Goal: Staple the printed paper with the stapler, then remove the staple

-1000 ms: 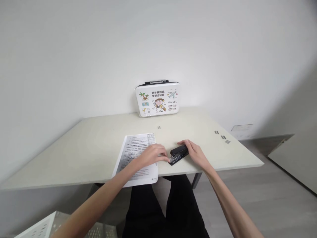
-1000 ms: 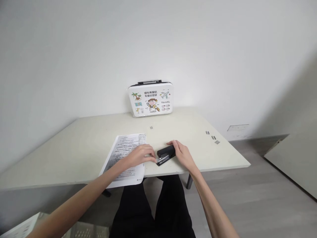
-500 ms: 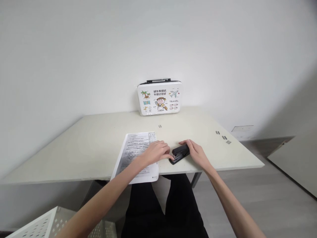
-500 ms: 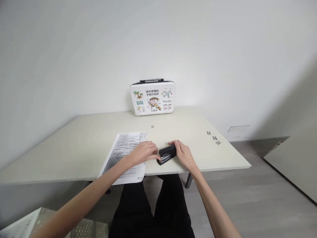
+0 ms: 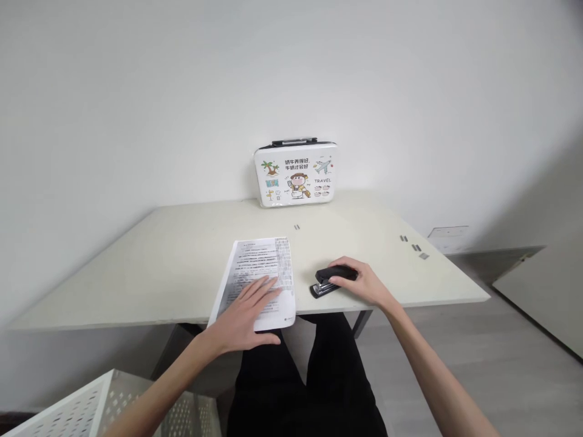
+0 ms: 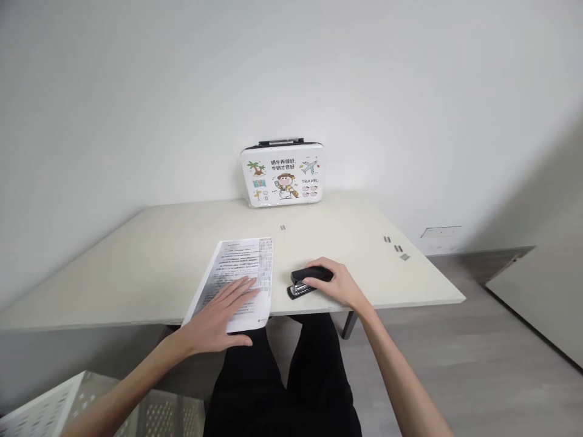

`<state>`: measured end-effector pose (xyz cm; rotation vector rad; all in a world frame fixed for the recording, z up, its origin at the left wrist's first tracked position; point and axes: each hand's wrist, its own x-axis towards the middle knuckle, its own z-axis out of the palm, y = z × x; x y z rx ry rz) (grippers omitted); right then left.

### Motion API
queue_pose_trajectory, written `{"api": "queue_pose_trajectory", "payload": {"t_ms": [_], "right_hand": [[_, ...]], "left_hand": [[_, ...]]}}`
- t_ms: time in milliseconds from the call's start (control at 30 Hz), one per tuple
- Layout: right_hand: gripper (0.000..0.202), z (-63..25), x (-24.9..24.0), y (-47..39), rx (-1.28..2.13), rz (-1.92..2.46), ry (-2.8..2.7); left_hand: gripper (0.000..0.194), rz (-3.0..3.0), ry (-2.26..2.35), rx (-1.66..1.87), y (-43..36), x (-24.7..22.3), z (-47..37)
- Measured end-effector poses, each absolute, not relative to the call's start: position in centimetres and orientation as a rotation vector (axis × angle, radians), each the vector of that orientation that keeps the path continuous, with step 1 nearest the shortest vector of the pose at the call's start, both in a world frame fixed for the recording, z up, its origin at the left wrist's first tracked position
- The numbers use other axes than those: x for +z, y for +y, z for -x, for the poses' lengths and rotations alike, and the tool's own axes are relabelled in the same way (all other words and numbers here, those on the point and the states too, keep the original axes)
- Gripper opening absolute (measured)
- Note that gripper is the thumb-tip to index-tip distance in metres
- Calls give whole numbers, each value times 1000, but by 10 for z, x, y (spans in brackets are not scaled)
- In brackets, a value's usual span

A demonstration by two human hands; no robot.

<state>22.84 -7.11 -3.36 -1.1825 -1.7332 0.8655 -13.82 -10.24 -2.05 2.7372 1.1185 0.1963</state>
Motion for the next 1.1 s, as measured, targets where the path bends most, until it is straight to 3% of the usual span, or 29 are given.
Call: {"api": "queue_pose_trajectory", "payload": {"t_ms": [167,333,867,1100], "right_hand": [[38,-228,-34,-72,888,1164,-1747],[36,-226,-32,-73,871,1177,-1749],[39,-215,-16,-81,771,1352,-1794],[60,-191,8,-50,697,1417,-1857]], "left_hand": [[77,-2755,1163,248,-106,-27,119],[70,-2737,1134,309,-109,-29,100],[65,-2547,1060,416,-98,-14,75],[81,-2589,1055,390,-70,-24,39]]}}
